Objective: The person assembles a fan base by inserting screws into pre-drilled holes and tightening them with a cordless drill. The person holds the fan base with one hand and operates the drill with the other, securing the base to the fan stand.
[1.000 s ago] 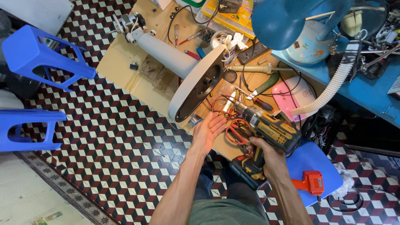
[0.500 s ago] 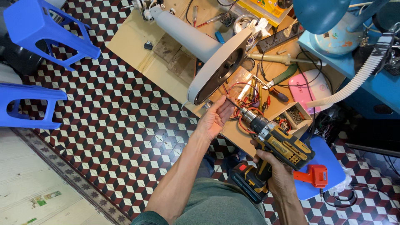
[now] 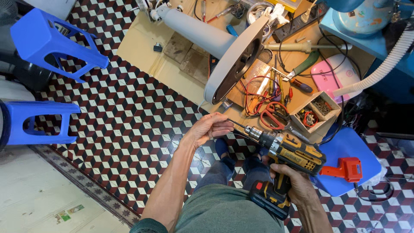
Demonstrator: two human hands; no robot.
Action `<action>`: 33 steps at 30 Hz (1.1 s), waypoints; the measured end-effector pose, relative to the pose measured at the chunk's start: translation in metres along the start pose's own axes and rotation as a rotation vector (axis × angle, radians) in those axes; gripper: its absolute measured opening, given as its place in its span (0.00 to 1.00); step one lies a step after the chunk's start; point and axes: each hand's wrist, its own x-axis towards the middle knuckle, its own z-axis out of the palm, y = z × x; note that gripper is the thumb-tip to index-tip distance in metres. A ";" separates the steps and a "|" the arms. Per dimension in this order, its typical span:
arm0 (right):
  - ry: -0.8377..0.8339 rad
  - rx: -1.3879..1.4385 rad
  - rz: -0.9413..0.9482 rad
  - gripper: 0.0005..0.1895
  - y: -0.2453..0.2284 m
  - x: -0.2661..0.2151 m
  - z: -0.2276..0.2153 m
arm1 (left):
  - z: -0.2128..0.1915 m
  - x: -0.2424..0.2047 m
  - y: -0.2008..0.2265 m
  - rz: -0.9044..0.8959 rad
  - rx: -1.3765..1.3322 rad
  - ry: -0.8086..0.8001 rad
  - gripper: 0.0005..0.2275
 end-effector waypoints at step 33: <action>-0.044 0.428 -0.001 0.22 0.068 0.035 0.064 | -0.017 0.044 -0.037 0.252 -0.191 0.288 0.15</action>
